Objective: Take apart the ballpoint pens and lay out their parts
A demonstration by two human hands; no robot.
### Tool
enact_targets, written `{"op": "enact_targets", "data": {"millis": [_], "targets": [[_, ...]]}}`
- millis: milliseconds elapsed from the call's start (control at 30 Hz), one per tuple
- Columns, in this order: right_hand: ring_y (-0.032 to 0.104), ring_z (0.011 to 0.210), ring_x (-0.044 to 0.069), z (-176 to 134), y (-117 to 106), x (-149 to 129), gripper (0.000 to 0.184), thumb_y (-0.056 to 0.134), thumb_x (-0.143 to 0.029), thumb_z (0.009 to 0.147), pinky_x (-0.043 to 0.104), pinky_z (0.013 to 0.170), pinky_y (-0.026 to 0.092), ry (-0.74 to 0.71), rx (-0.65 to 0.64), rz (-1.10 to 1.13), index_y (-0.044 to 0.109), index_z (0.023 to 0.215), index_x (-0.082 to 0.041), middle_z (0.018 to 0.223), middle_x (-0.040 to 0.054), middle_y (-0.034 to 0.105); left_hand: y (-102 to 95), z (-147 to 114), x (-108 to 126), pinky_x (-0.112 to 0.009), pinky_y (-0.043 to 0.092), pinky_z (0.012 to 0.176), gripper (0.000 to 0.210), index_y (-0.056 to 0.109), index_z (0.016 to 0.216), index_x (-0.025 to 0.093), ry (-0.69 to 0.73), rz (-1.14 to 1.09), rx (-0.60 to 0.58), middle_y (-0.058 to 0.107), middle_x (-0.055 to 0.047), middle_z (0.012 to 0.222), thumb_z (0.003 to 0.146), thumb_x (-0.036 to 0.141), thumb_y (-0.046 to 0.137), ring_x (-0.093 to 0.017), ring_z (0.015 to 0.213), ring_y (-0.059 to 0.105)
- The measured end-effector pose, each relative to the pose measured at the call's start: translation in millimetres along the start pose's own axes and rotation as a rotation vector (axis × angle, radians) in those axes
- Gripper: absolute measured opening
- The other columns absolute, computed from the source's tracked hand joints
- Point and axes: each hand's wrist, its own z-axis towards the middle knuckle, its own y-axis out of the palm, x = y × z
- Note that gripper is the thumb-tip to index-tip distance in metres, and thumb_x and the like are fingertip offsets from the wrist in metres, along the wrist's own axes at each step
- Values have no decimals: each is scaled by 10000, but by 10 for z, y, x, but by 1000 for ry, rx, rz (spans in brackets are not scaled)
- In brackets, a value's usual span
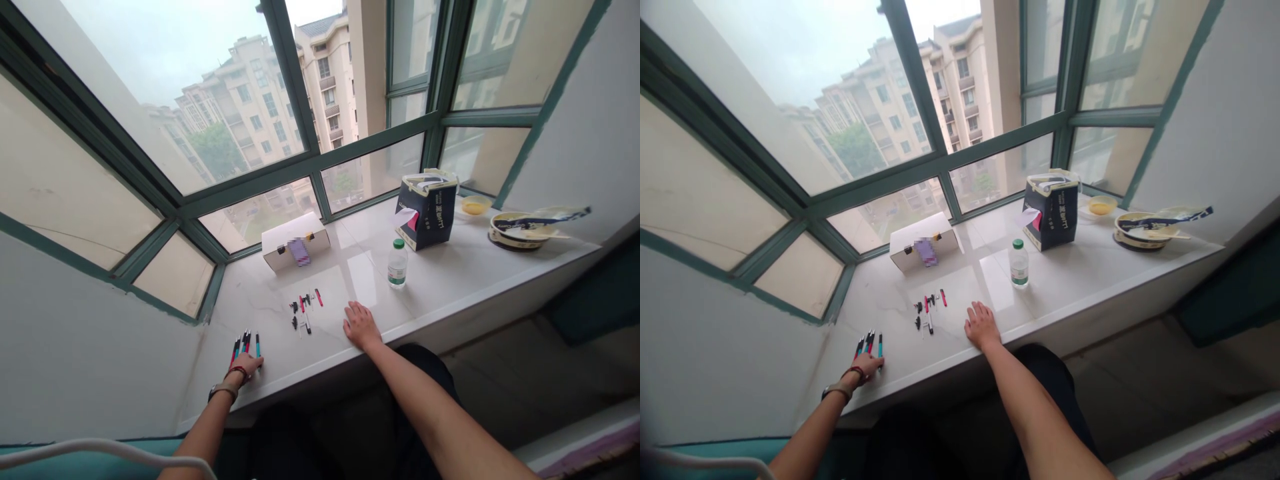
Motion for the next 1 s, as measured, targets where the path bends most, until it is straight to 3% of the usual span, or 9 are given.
{"op": "enact_targets", "data": {"millis": [133,267,400,533,733,800,867,933,1000], "targets": [[346,1346,272,0,3,5,401,470,-293,892,386,1106,194,-4,0,-3,565,1259,-162,1438,143,462,86,-111,92,-415,487,656,199,567,606,175,56,-86,-60,644,-136,639,680,350,627,-319,674,675],[351,1341,265,1,7,2,401,482,-289,883,372,1106,194,-5,9,-13,565,1255,-165,1432,139,467,274,-203,212,-320,448,523,200,502,649,197,80,-373,-3,611,-58,563,685,355,619,-241,538,639],[359,1334,264,0,23,1,398,478,-286,882,372,1102,203,-5,20,-23,568,1252,-170,1418,134,480,531,-315,396,-242,402,455,294,491,779,204,108,-619,33,681,-59,716,745,492,540,-207,624,674],[375,1321,258,-3,30,-2,387,485,-283,880,370,1094,221,-10,29,-36,576,1241,-178,1403,127,494,740,-487,626,-234,434,499,423,544,877,170,142,-1102,54,716,-97,804,678,532,639,-211,722,700],[432,1274,243,-8,-23,-12,308,484,-282,894,355,1055,279,-30,66,18,615,1158,-192,1345,122,541,934,-734,991,-221,426,523,492,556,942,161,216,-1384,-52,729,-101,811,638,503,735,-175,650,683],[525,1153,231,-17,-45,-24,280,419,-333,937,339,979,349,19,92,134,648,1024,-198,1200,117,626,970,-790,1172,-218,433,529,508,567,971,162,235,-1410,-76,731,-108,884,648,516,737,-159,659,677],[608,897,210,-44,-49,-46,418,313,-425,973,310,828,420,155,104,330,642,846,-199,920,95,687,1007,-844,1395,-218,440,526,511,579,979,164,303,-1405,-117,727,-101,904,652,521,740,-149,653,666],[584,645,184,-88,-25,-70,574,230,-551,966,289,666,428,322,72,588,590,682,-205,667,55,650,1064,-896,1621,-219,438,513,488,595,956,160,415,-1369,-157,721,-82,849,655,516,739,-144,626,649],[514,495,159,-135,21,-77,655,205,-648,929,274,548,394,343,-62,829,545,588,-205,531,35,592,1156,-935,1804,-219,424,494,453,626,924,152,524,-1303,-167,714,-68,786,661,507,727,-143,595,632]]}}
